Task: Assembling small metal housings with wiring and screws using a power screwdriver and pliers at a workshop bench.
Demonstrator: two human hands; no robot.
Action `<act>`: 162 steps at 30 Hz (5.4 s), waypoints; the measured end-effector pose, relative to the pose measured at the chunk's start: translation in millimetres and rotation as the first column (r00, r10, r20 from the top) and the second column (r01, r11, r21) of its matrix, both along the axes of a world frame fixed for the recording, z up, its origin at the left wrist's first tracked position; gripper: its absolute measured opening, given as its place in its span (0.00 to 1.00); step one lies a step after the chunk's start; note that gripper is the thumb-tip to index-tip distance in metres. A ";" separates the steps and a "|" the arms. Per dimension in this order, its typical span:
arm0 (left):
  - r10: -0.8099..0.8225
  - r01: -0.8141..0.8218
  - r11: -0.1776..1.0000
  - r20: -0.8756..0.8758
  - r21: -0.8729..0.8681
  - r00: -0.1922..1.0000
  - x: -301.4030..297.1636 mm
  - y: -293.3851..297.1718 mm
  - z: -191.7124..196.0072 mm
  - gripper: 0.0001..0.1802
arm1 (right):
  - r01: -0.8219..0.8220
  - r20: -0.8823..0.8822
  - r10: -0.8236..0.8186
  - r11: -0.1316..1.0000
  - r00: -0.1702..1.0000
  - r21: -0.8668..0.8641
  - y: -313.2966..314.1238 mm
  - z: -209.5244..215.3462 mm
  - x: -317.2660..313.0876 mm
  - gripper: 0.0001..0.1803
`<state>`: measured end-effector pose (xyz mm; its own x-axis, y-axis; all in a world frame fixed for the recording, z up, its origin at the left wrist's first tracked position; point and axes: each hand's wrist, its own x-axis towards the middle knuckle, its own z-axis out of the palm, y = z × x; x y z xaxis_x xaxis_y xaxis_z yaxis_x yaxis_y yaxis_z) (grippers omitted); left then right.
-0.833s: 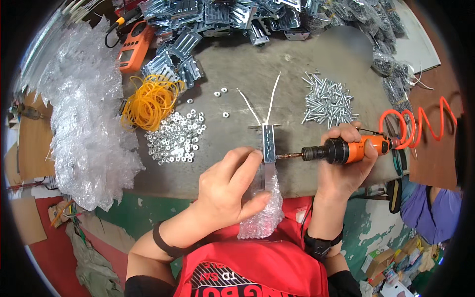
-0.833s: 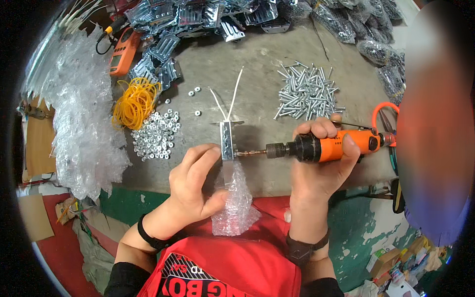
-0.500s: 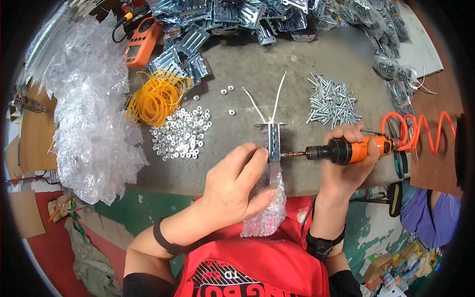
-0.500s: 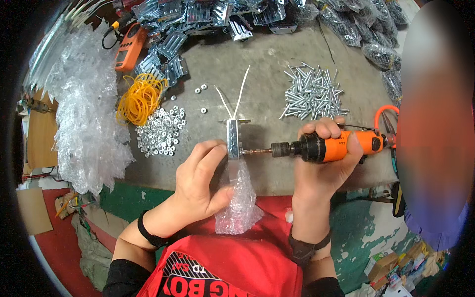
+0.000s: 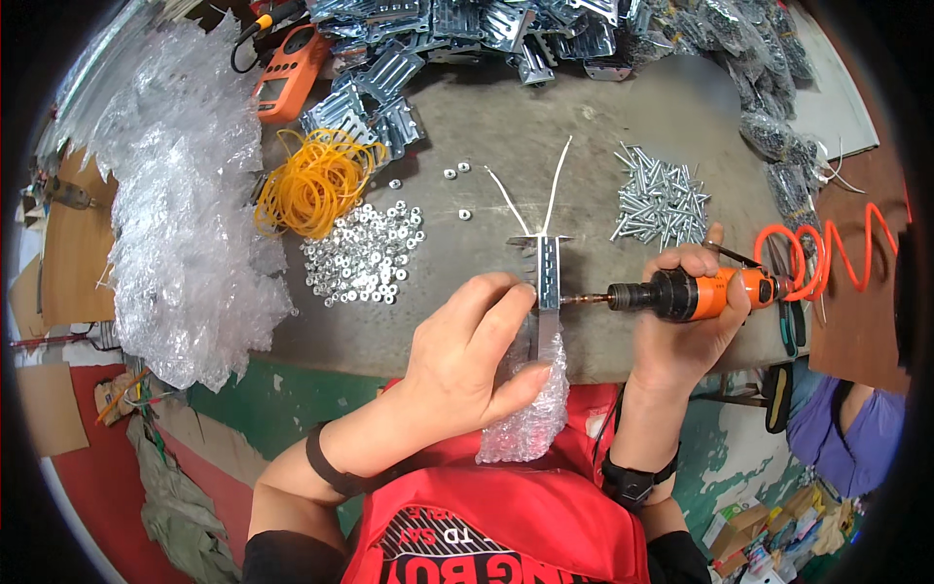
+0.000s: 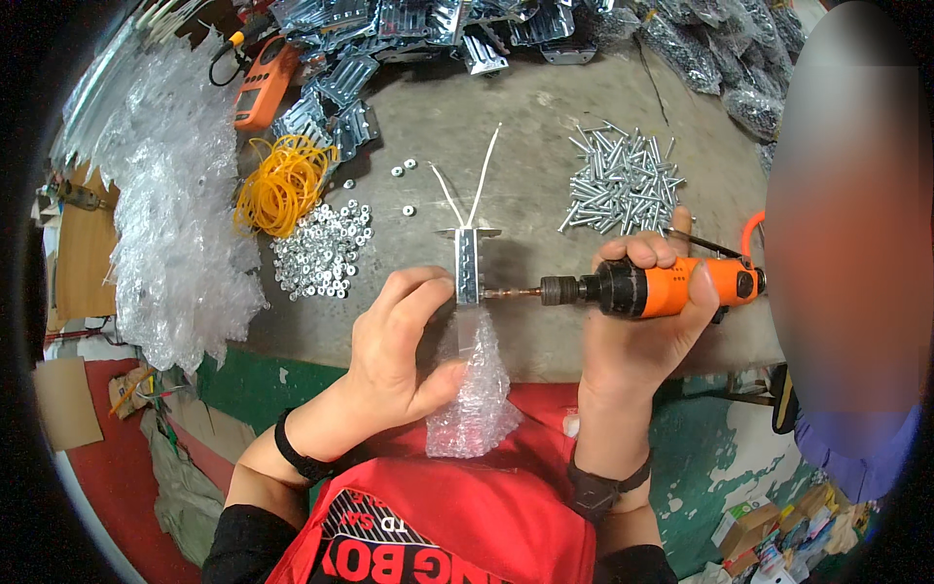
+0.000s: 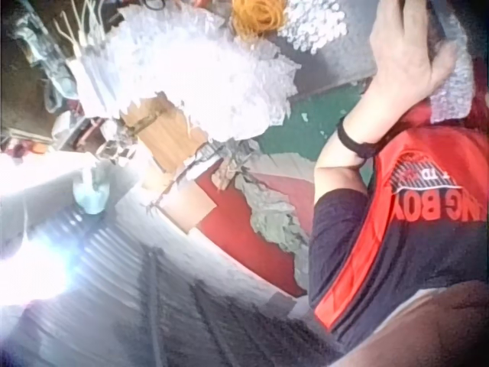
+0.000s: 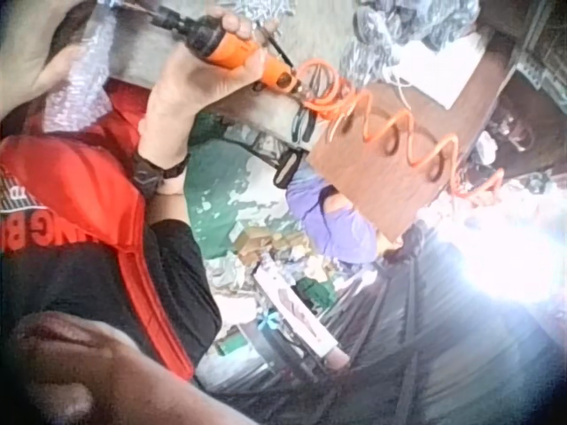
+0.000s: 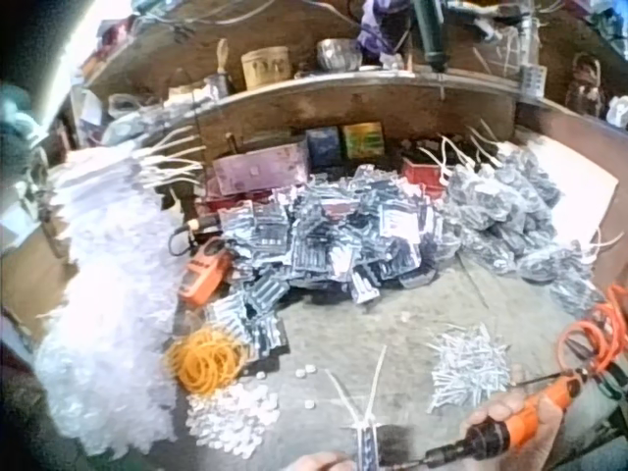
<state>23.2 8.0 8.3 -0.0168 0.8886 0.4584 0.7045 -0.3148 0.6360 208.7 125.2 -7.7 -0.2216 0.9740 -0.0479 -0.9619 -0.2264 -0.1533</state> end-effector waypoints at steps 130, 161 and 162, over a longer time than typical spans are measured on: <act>0.414 -0.167 0.880 0.546 -0.444 0.728 -25.4 -0.9 1.0 0.06 | 0.013 0.065 -0.007 0.996 0.998 -0.091 -11.1 -2.5 -17.6 0.15; 0.490 -0.307 0.856 0.461 -0.417 0.740 -14.8 -12.0 8.6 0.08 | -0.020 0.090 0.035 0.987 0.995 -0.159 -13.6 -1.6 -22.7 0.18; 0.452 -0.265 0.873 0.478 -0.409 0.753 -12.3 -6.2 5.4 0.08 | 0.035 0.112 -0.019 0.988 0.994 -0.151 -12.9 2.1 -16.6 0.16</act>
